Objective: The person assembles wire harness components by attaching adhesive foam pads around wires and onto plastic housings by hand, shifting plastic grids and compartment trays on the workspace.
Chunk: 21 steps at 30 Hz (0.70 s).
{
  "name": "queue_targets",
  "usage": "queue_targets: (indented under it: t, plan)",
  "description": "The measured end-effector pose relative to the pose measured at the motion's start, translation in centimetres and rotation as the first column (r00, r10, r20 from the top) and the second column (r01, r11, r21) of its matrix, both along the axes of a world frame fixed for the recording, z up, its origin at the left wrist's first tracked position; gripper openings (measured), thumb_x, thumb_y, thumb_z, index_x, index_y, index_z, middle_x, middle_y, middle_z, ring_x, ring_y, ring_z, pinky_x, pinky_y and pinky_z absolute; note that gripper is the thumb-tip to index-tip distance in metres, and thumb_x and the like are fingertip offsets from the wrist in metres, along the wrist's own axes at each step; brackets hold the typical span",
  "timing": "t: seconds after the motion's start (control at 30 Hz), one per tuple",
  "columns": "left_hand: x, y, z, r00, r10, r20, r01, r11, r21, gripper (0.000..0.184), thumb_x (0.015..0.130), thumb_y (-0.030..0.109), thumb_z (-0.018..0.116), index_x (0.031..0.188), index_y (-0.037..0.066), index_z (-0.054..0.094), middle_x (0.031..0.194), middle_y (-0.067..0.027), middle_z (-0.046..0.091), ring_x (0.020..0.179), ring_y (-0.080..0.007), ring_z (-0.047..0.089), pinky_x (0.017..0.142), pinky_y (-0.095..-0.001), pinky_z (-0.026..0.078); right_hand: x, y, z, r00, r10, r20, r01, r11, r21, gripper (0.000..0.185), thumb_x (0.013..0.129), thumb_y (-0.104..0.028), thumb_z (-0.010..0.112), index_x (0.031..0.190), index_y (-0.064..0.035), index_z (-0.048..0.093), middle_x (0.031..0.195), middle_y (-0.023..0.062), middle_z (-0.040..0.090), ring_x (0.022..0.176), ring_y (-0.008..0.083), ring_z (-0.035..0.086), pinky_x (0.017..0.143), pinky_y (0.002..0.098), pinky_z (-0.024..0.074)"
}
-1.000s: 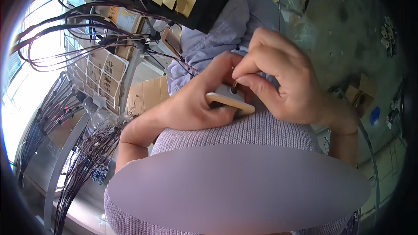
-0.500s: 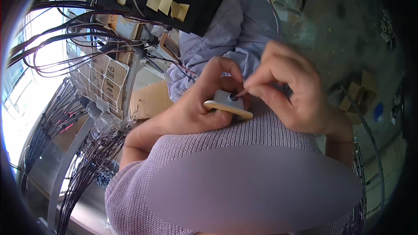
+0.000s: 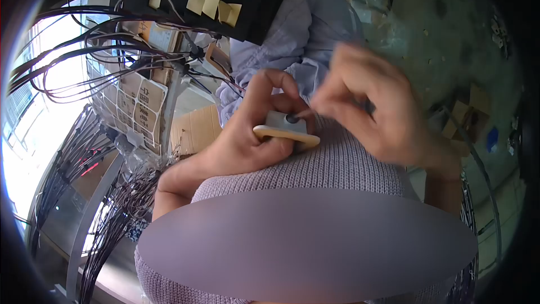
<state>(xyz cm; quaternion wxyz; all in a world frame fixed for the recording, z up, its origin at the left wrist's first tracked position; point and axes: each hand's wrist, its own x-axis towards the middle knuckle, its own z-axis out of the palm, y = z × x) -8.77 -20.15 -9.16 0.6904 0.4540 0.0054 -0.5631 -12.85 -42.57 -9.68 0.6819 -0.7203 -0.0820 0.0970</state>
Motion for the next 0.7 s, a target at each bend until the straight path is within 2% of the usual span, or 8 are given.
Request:
queue_targets:
  t: [0.13, 0.23, 0.27, 0.4, 0.47, 0.5, 0.53, 0.7]
  plan:
    - [0.2, -0.5, -0.2, 0.976, -0.149, 0.159, 0.142, 0.988, 0.054, 0.049, 0.08, -0.001, 0.058, 0.119, 0.004, 0.029, 0.105, -0.0145, 0.06, 0.097, -0.0161, 0.061, 0.082, -0.0292, 0.049, 0.5, 0.2, -0.6, 0.999, -0.02, 0.043, 0.021, 1.0, -0.019, 0.005, 0.083, 0.001, 0.065, 0.082, -0.0011, 0.061, 0.078, 0.0042, 0.049, 0.067, 0.0126, 0.05, 0.06, 0.0253, 0.0388]
    - [1.3, -1.4, 0.9, 0.826, -0.351, 0.441, 0.24, 0.927, 0.289, 0.048, 0.08, -0.002, 0.058, 0.118, 0.004, 0.029, 0.104, -0.015, 0.061, 0.098, -0.0168, 0.061, 0.083, -0.0293, 0.049, 1.5, 1.6, -1.2, 0.999, -0.04, -0.03, 0.041, 0.999, 0.03, 0.005, 0.083, 0.002, 0.064, 0.082, -0.0016, 0.061, 0.076, 0.0041, 0.049, 0.066, 0.012, 0.048, 0.059, 0.0254, 0.0377]
    - [1.3, -1.0, 1.0, 0.94, -0.273, 0.207, 0.237, 0.954, 0.183, 0.05, 0.08, -0.003, 0.057, 0.12, 0.003, 0.028, 0.104, -0.0154, 0.061, 0.098, -0.017, 0.061, 0.084, -0.0292, 0.049, 1.4, 0.8, -0.9, 0.999, -0.032, -0.015, 0.032, 0.999, 0.005, 0.005, 0.083, 0.002, 0.064, 0.082, -0.0014, 0.061, 0.076, 0.0042, 0.049, 0.067, 0.0117, 0.048, 0.059, 0.0252, 0.0374]
    - [0.0, -0.3, 0.5, 0.982, -0.031, 0.187, 0.023, 0.999, 0.046, 0.06, 0.08, -0.005, 0.056, 0.128, 0.001, 0.022, 0.102, -0.015, 0.063, 0.097, -0.0157, 0.062, 0.083, -0.0278, 0.049, -0.3, -0.8, -0.3, 0.996, 0.001, -0.094, 0.002, 0.999, 0.037, 0.003, 0.085, -0.001, 0.064, 0.085, -0.0005, 0.061, 0.079, 0.0033, 0.049, 0.067, 0.0101, 0.047, 0.06, 0.0236, 0.0362]
    - [0.5, -0.9, 0.8, 0.947, -0.182, 0.266, 0.148, 0.978, 0.144, 0.064, 0.084, 0.006, 0.06, 0.132, 0.002, 0.019, 0.1, -0.0143, 0.062, 0.09, -0.0129, 0.062, 0.078, -0.0245, 0.047, 0.0, -0.4, -0.5, 0.973, -0.032, -0.23, 0.056, 0.994, 0.096, 0.003, 0.087, -0.003, 0.063, 0.087, -0.0004, 0.062, 0.082, 0.0029, 0.05, 0.069, 0.0103, 0.048, 0.063, 0.0242, 0.0381]
    - [0.8, -1.2, 0.9, 0.915, -0.257, 0.311, 0.203, 0.959, 0.196, 0.066, 0.085, 0.011, 0.063, 0.133, 0.002, 0.017, 0.099, -0.014, 0.062, 0.087, -0.0115, 0.062, 0.076, -0.0228, 0.047, 0.6, -0.4, -0.8, 0.983, -0.012, -0.184, 0.027, 0.996, 0.082, 0.003, 0.087, -0.003, 0.063, 0.088, -0.0005, 0.063, 0.083, 0.0031, 0.051, 0.071, 0.0107, 0.049, 0.064, 0.0249, 0.0393]
    - [0.8, -1.3, 1.1, 0.874, -0.295, 0.387, 0.212, 0.947, 0.242, 0.076, 0.08, 0.003, 0.057, 0.141, 0.001, 0.01, 0.101, -0.0146, 0.063, 0.089, -0.014, 0.063, 0.078, -0.0238, 0.048, 1.1, -0.2, -1.0, 0.99, 0.014, -0.141, -0.004, 0.997, 0.072, 0.003, 0.086, -0.002, 0.063, 0.089, -0.0005, 0.063, 0.084, 0.0034, 0.052, 0.072, 0.0112, 0.051, 0.065, 0.0256, 0.0405]
    - [0.2, -1.1, 0.6, 0.789, -0.257, 0.559, 0.124, 0.956, 0.264, 0.085, 0.073, -0.007, 0.061, 0.144, 0.001, 0.014, 0.102, -0.0191, 0.064, 0.094, -0.0247, 0.067, 0.082, -0.0319, 0.052, 1.6, 0.1, 0.2, 0.972, 0.21, 0.104, -0.191, 0.968, -0.163, 0.012, 0.078, 0.001, 0.067, 0.089, 0.0006, 0.063, 0.086, 0.0095, 0.056, 0.076, 0.0241, 0.06, 0.063, 0.0341, 0.0474]
